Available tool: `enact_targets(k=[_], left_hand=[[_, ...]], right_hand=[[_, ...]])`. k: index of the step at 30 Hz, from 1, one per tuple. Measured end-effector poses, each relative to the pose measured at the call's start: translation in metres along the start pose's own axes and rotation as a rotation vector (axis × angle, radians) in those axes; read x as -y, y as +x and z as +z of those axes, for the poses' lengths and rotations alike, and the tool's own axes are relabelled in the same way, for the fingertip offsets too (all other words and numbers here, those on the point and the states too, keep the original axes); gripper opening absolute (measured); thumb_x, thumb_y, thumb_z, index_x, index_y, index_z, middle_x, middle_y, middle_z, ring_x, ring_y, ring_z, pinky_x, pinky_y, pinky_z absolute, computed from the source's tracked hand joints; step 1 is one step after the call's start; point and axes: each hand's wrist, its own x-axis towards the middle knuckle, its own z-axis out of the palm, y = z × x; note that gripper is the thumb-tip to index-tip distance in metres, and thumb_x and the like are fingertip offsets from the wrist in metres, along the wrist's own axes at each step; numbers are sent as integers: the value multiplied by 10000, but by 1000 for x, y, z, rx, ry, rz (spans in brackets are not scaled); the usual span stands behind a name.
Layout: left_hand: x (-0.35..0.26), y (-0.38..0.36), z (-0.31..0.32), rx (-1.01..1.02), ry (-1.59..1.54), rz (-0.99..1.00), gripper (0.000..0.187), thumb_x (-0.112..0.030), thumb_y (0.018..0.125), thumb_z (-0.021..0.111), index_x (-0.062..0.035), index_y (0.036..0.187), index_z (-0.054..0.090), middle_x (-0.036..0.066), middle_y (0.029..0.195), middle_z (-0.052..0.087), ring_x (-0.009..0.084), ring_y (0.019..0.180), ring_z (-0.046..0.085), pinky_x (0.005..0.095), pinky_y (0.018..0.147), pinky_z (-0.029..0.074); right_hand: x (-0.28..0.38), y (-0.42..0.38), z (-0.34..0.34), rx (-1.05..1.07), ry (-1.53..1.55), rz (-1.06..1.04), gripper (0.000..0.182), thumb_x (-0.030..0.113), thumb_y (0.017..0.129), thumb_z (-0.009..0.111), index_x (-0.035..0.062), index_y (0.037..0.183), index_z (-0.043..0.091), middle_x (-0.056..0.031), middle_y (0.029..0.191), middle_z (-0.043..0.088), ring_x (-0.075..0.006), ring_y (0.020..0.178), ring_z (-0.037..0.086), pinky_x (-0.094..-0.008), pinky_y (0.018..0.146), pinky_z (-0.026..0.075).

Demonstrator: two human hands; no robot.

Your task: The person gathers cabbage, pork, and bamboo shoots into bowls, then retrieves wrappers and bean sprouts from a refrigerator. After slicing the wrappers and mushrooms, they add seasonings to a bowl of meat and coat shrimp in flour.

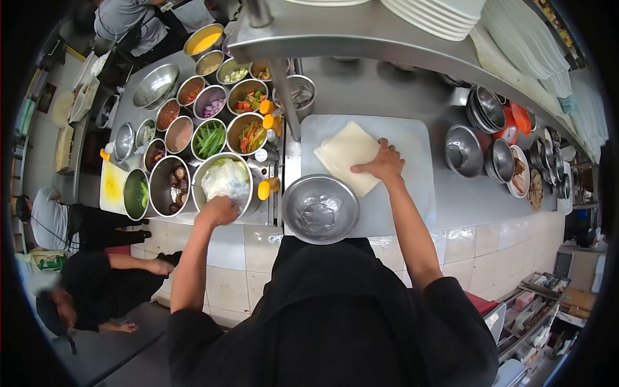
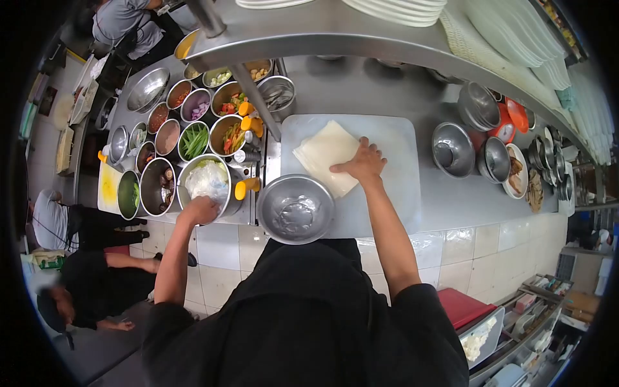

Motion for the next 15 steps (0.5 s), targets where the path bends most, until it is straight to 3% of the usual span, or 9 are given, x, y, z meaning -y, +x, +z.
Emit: enact_targets(k=[4, 6, 7, 9, 10, 12, 13, 14, 15], left_hand=[[-15, -48, -27, -105, -38, -55, 326, -265, 820, 489, 17, 811, 654, 241, 815, 620, 397, 830, 595, 448, 782, 459], [-35, -81, -38, -428, -236, -152, 384, -330, 839, 502, 19, 791, 654, 231, 740, 617, 405, 776, 599, 445, 738, 464], [-43, -85, -32, -428, -245, -172, 384, -330, 839, 502, 19, 791, 654, 231, 740, 617, 405, 776, 599, 445, 738, 464], [-66, -90, -19, -410, -305, -424, 488, -432, 851, 508, 22, 744, 651, 213, 665, 613, 393, 703, 609, 428, 688, 470], [-77, -80, -1, -275, -478, -441, 617, -551, 834, 506, 38, 715, 646, 186, 605, 614, 316, 597, 634, 387, 592, 492], [-111, -63, 31, 6, -829, -419, 740, -634, 787, 525, 93, 888, 616, 151, 632, 624, 202, 512, 638, 281, 411, 481], [-132, -50, 41, 65, -1010, -392, 670, -548, 790, 598, 91, 989, 582, 162, 688, 636, 228, 531, 646, 292, 400, 483], [-148, -36, 55, 55, -1295, -373, 451, -329, 787, 663, 77, 968, 584, 145, 720, 634, 221, 531, 629, 289, 409, 485], [-160, -18, 79, 41, -1314, -388, 451, -329, 787, 663, 77, 968, 584, 145, 720, 634, 221, 531, 629, 289, 409, 485]], right_hand=[[-9, 13, -11, 221, 69, -25, 896, 469, 438, 823, 49, 1165, 512, -147, 1124, 576, -285, 1063, 549, -403, 911, 403], [-14, 13, -12, 272, 205, -60, 902, 455, 438, 827, -12, 1149, 527, -152, 1083, 602, -275, 1051, 561, -353, 937, 405], [-15, 11, -11, 284, 194, -75, 902, 455, 438, 827, -12, 1149, 527, -152, 1083, 602, -275, 1051, 561, -353, 937, 405], [-13, 4, -10, 211, 228, 3, 958, 439, 434, 832, -43, 1192, 497, -171, 1144, 577, -292, 1074, 550, -322, 937, 421], [-17, 8, 4, 206, 221, -5, 958, 439, 434, 832, -43, 1192, 497, -171, 1144, 577, -292, 1074, 550, -322, 937, 421], [-36, 24, 37, 147, 342, -72, 908, 418, 466, 820, -2, 1206, 504, -179, 1196, 543, -288, 1130, 513, -347, 960, 406], [-49, 36, 26, 124, 344, -60, 908, 418, 466, 820, -2, 1206, 504, -179, 1196, 543, -288, 1130, 513, -347, 960, 406], [-61, 45, 17, 104, 308, -72, 934, 411, 462, 822, 2, 1232, 485, -188, 1241, 506, -285, 1144, 501, -344, 964, 402], [-65, 52, 13, 104, 266, -111, 961, 403, 459, 824, 5, 1257, 466, -197, 1285, 469, -282, 1158, 489, -342, 968, 397]])
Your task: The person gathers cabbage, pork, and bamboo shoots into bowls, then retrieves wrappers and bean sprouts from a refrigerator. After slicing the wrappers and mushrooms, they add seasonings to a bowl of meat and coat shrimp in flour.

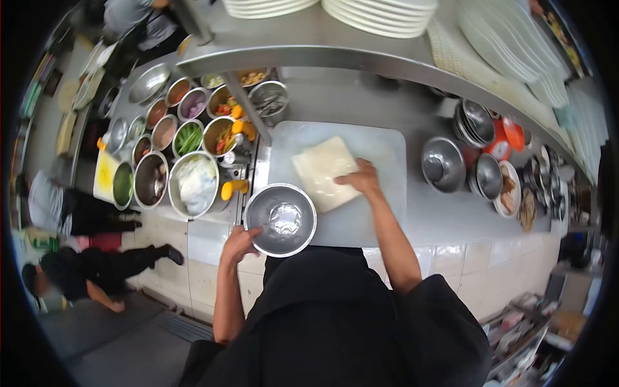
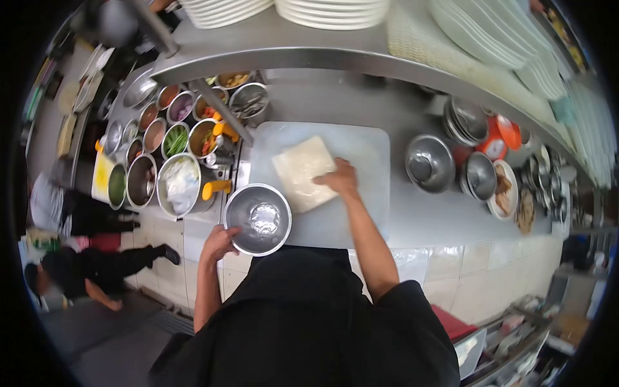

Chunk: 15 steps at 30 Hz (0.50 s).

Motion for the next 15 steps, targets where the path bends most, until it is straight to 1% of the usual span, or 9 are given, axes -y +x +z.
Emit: enact_targets(k=[2, 3, 6, 8, 9, 10, 12, 13, 15], left_hand=[[24, 25, 22, -130, -238, 318, 298, -130, 750, 618, 74, 965, 585, 125, 733, 625, 204, 565, 614, 298, 433, 494], [16, 18, 33, -142, -282, 301, 280, -85, 726, 585, 73, 956, 587, 121, 738, 620, 199, 576, 605, 306, 437, 490], [11, -11, 69, -267, -514, 353, 218, -54, 703, 548, 78, 867, 609, 109, 647, 598, 179, 499, 569, 309, 410, 446], [11, -42, 94, -347, -622, 381, 184, -56, 696, 535, 79, 794, 610, 108, 582, 578, 170, 460, 552, 300, 397, 433], [16, -53, 108, -439, -680, 374, 181, -61, 693, 530, 81, 774, 607, 111, 570, 572, 169, 455, 549, 301, 395, 429], [23, -64, 125, -510, -722, 365, 180, -65, 690, 525, 83, 754, 604, 115, 557, 566, 168, 449, 545, 301, 392, 425], [29, -91, 144, -655, -805, 342, 196, -80, 689, 522, 90, 749, 597, 123, 557, 566, 172, 443, 542, 303, 388, 422], [40, -106, 150, -740, -808, 295, 235, -96, 685, 519, 104, 776, 602, 130, 558, 567, 181, 442, 546, 300, 384, 423], [79, -116, 159, -873, -812, 197, 250, -97, 682, 517, 108, 794, 606, 134, 565, 570, 186, 444, 548, 302, 382, 426]], right_hand=[[-9, 6, -62, 158, 131, -173, 685, 220, 501, 837, 29, 1108, 584, -159, 1044, 630, -262, 937, 616, -346, 841, 488], [-37, 30, -67, 77, 173, -327, 581, 161, 510, 838, 15, 1027, 618, -136, 940, 665, -252, 852, 642, -352, 773, 518], [-48, 72, -121, 340, 46, -415, 595, 151, 495, 864, 6, 1014, 612, -125, 868, 678, -218, 755, 653, -321, 692, 527], [-68, 112, -130, 22, -415, -478, 701, 187, 443, 885, -8, 1037, 568, -163, 980, 639, -282, 884, 620, -375, 788, 495], [-58, 120, -138, 143, -351, -432, 822, 212, 435, 887, -8, 1134, 515, -176, 1091, 588, -319, 1016, 560, -392, 860, 456], [-53, 115, -136, -143, -426, -562, 823, 194, 486, 868, 1, 1186, 480, -172, 1136, 562, -340, 1063, 518, -394, 889, 437], [-22, 113, -120, -207, -325, -785, 695, 151, 591, 813, 18, 1190, 487, -151, 1156, 541, -304, 1080, 494, -382, 866, 432], [-3, 101, -103, -173, -314, -848, 695, 151, 591, 813, 18, 1190, 487, -151, 1156, 541, -304, 1080, 494, -382, 866, 432], [41, 66, -74, 235, 92, -841, 520, 105, 679, 745, 31, 1144, 525, -118, 1089, 565, -252, 1006, 528, -348, 787, 445]])
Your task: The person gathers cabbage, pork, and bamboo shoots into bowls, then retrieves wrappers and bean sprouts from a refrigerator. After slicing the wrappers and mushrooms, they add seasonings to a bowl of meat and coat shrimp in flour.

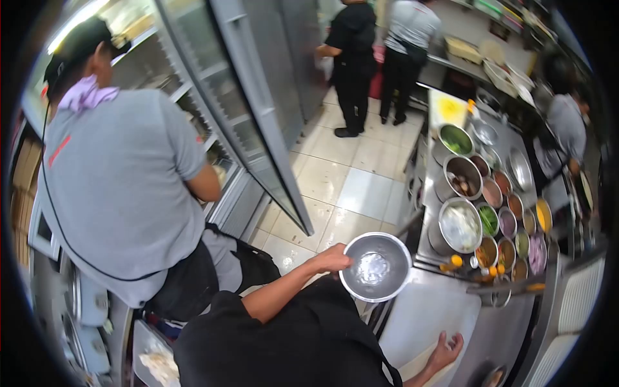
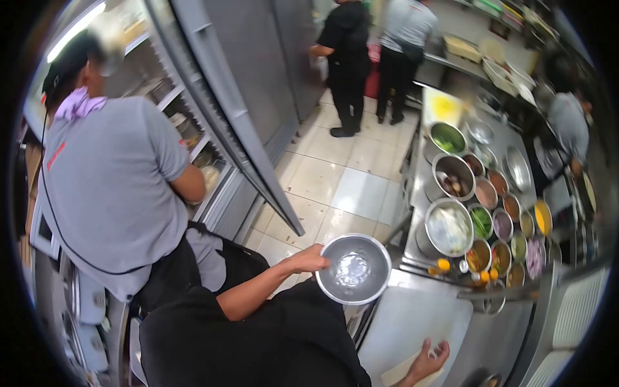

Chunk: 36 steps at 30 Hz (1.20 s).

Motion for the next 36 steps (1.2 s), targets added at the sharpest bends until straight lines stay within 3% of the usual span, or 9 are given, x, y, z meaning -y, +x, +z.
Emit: enact_targets(k=[6, 9, 13, 14, 15, 16, 27, 30, 36], left_hand=[[24, -58, -64, -368, 27, -200, 278, -98, 660, 498, 112, 803, 611, 189, 653, 626, 235, 451, 595, 325, 399, 485], [28, -80, -71, -621, -65, -258, 293, -84, 675, 490, 85, 890, 596, 177, 639, 592, 236, 483, 583, 357, 431, 465], [91, -67, -79, -616, 243, -320, 324, -134, 701, 498, 57, 951, 575, 206, 717, 606, 300, 655, 617, 412, 593, 482], [112, -65, -75, -789, 381, -64, 320, -146, 709, 500, 57, 944, 579, 216, 758, 608, 317, 690, 615, 415, 621, 476], [127, -60, -74, -954, 519, 195, 318, -158, 717, 503, 56, 938, 583, 227, 799, 610, 334, 726, 612, 418, 649, 469], [80, -65, -85, -769, 400, -278, 298, -129, 712, 514, 27, 952, 599, 237, 864, 609, 360, 801, 597, 431, 702, 456], [109, -97, -144, -1082, 414, -242, 289, -57, 698, 517, -14, 975, 592, 236, 879, 615, 370, 845, 602, 466, 716, 462], [126, -101, -147, -974, 132, -466, 339, -138, 720, 512, -33, 1042, 528, 252, 898, 625, 403, 883, 606, 495, 779, 470], [137, -114, -184, -1200, -280, -451, 507, -134, 710, 483, -11, 1201, 481, 277, 895, 621, 396, 803, 628, 481, 722, 492]], right_hand=[[239, -71, 140, 938, 437, -883, 233, 69, 755, 664, 17, 979, 630, -126, 1042, 610, -238, 990, 568, -317, 849, 443], [331, -152, 223, 1774, 652, -947, 472, 154, 854, 585, 59, 1296, 449, -130, 1226, 539, -232, 1121, 508, -342, 967, 369], [376, -198, 358, 1439, 378, -1226, 728, 238, 884, 542, 83, 1439, 97, -180, 1456, 237, -285, 1360, 203, -338, 1097, 138], [392, -192, 368, 1589, 372, -1015, 748, 232, 885, 539, 51, 1435, 65, -189, 1490, 92, -270, 1383, 108, -343, 1103, 118], [392, -188, 394, 1667, 478, -991, 776, 224, 880, 547, 26, 1430, 36, -193, 1484, 120, -286, 1379, 121, -354, 1105, 118], [396, -188, 390, 1664, 435, -1061, 780, 220, 877, 551, 26, 1430, 36, -198, 1482, 124, -293, 1378, 122, -355, 1104, 121], [403, -202, 365, 1669, 376, -1074, 722, 169, 815, 608, 19, 1401, 214, -197, 1435, 262, -318, 1330, 262, -380, 1078, 213], [399, -207, 388, 1609, 248, -1141, 557, 159, 768, 675, 4, 1257, 459, -169, 1323, 438, -298, 1231, 420, -392, 1014, 326], [457, -304, 418, 1661, 457, -1104, 582, 193, 727, 720, 44, 1236, 482, -131, 1285, 469, -271, 1177, 460, -402, 884, 423]])
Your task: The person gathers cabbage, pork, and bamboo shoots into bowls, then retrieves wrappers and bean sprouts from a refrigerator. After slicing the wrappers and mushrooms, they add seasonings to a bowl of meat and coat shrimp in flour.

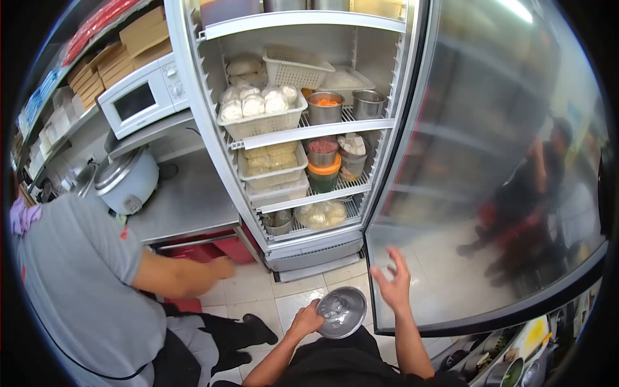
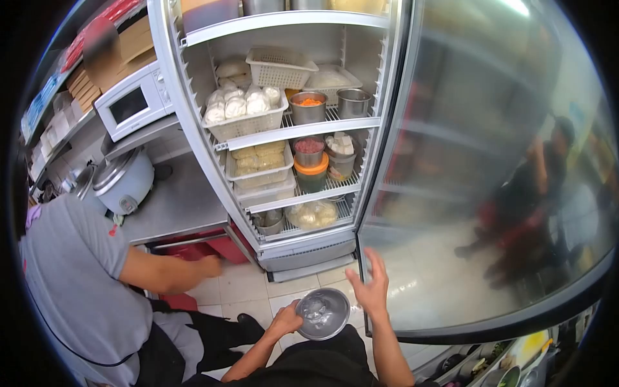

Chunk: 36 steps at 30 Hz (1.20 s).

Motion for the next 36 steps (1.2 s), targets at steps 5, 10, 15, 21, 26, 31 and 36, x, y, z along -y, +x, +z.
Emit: enact_targets(k=[5, 10, 15, 21, 26, 31, 36], left_hand=[[-45, 18, -43, -50, -257, -40, 467, -126, 705, 476, 63, 1132, 502, 217, 769, 627, 269, 503, 608, 362, 480, 500], [-43, 49, -58, -157, -359, -45, 406, -99, 709, 483, 93, 1064, 526, 217, 750, 610, 268, 525, 604, 367, 491, 503], [-67, 72, -77, -251, -483, -168, 383, -69, 702, 489, 125, 1030, 522, 209, 764, 606, 266, 536, 601, 361, 478, 501], [-100, 105, -88, -449, -643, -248, 347, -19, 680, 499, 151, 981, 531, 197, 784, 609, 251, 540, 602, 335, 431, 497], [-126, 133, -98, -387, -667, -260, 342, -66, 646, 540, 119, 931, 576, 166, 777, 623, 246, 706, 600, 343, 633, 484], [-153, 156, -108, -310, -599, -170, 361, -80, 660, 539, 102, 969, 583, 172, 835, 640, 245, 777, 606, 333, 693, 470], [-162, 176, -118, -346, -507, 19, 298, -40, 694, 505, 103, 949, 568, 160, 688, 608, 213, 545, 585, 329, 513, 461]], right_hand=[[83, 166, 21, -58, 20, -442, 595, 211, 698, 732, 43, 1217, 495, -121, 1231, 492, -254, 1116, 489, -374, 866, 421], [154, 350, 85, 93, -74, -982, 570, 144, 651, 710, 43, 1175, 508, -162, 1190, 505, -329, 1126, 454, -398, 971, 363], [195, 471, 157, 186, -550, -993, 513, 148, 649, 733, 55, 1125, 566, -154, 1170, 552, -317, 1092, 513, -383, 926, 416], [207, 562, 170, 483, -471, -977, 398, 133, 595, 733, 84, 984, 661, -126, 992, 648, -283, 937, 609, -358, 831, 481], [204, 564, 110, 339, -644, -946, 388, 104, 566, 747, 105, 946, 667, -113, 945, 654, -286, 911, 606, -363, 808, 473], [158, 584, 92, 436, -814, -657, 357, 138, 588, 770, 100, 930, 677, -102, 936, 660, -270, 907, 607, -351, 808, 464], [182, 629, 116, 585, -597, -386, 660, 410, 665, 743, 89, 1210, 553, -141, 1224, 548, -285, 1133, 513, -358, 949, 406]])
